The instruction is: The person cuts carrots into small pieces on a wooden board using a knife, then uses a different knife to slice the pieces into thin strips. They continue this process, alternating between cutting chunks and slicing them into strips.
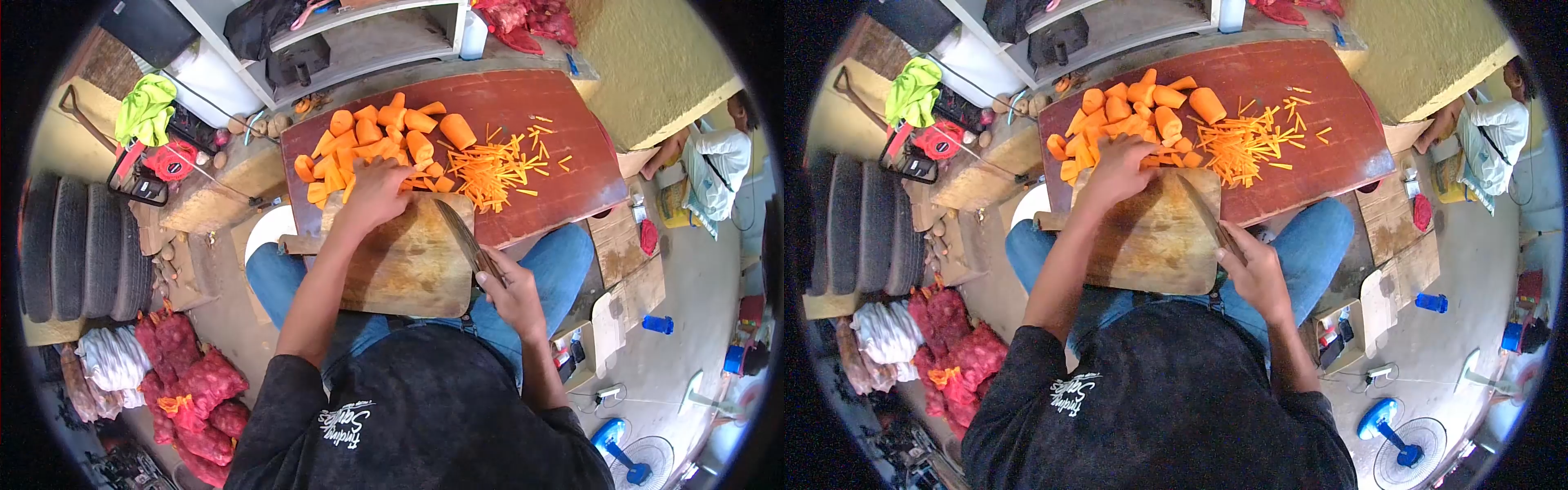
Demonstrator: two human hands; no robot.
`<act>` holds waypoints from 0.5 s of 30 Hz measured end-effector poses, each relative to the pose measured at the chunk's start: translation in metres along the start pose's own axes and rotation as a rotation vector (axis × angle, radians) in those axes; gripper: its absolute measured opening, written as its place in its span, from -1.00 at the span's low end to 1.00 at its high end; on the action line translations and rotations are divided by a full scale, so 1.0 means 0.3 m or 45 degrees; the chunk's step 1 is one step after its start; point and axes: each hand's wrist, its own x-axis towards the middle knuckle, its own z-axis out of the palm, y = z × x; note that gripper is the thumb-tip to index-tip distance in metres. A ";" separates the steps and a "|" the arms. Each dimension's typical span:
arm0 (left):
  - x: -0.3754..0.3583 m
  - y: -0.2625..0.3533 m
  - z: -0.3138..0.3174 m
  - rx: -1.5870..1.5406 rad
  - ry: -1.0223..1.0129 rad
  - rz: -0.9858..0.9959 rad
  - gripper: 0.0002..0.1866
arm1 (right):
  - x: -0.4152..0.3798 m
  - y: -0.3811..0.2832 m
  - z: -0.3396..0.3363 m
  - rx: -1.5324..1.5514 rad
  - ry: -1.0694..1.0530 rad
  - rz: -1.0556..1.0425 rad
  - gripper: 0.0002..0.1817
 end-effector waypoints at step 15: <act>-0.149 -0.085 -0.017 -0.049 0.245 0.236 -0.66 | -0.008 -0.036 0.044 0.000 -0.086 0.048 -0.47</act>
